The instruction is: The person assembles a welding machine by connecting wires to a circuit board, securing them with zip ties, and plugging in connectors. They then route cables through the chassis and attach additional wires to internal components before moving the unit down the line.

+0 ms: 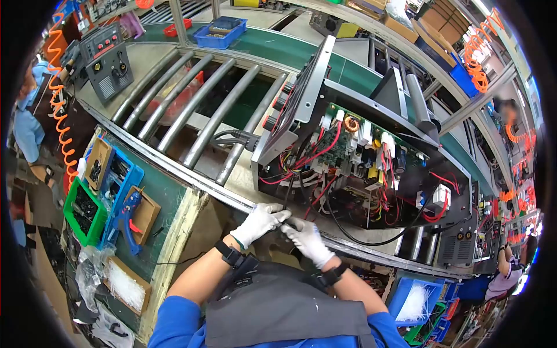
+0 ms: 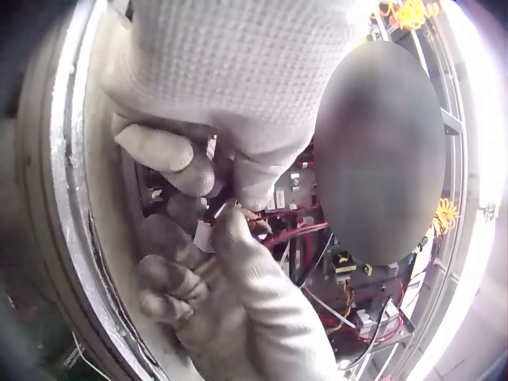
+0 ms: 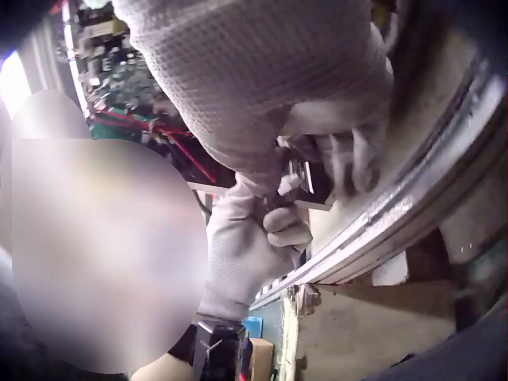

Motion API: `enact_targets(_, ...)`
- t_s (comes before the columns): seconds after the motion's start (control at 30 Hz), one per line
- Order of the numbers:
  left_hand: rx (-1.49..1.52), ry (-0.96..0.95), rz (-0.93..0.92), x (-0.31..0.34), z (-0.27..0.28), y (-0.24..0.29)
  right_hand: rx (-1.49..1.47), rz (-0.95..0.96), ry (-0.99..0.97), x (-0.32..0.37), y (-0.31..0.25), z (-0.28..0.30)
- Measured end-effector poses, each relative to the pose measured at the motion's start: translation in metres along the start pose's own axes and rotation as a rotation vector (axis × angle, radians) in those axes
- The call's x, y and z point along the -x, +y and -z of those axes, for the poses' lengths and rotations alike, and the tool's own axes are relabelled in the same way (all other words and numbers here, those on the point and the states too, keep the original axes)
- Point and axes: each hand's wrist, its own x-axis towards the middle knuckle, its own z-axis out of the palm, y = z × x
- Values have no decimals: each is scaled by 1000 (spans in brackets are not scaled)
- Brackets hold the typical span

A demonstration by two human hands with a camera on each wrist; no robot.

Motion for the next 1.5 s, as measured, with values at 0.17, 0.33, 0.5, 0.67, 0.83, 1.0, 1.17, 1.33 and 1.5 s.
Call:
enact_targets(0.17,-198,62,-142,-7,-2,1,156,-69,92,-2,13,0)
enact_targets(0.33,-262,162,-257,2,-2,-18,655,-51,149,-8,-21,9)
enact_targets(0.5,182,-117,121,23,19,-47,-235,-322,59,-26,9,-16)
enact_targets(0.67,321,-52,98,33,38,-52,-364,-210,106,-31,-2,-45)
enact_targets(0.83,538,-100,156,28,52,-70,-296,-180,2,-35,-9,-46)
enact_targets(1.0,524,-248,155,10,50,-87,-20,-160,-57,-35,-15,-25)
enact_targets(1.17,871,-371,144,-12,22,-90,-143,-158,59,-28,-14,-4)
enact_targets(1.33,517,-205,116,-20,5,-65,-32,-157,133,-34,-26,14)
enact_targets(1.5,339,-115,154,-19,11,-78,654,15,367,-63,-12,29)
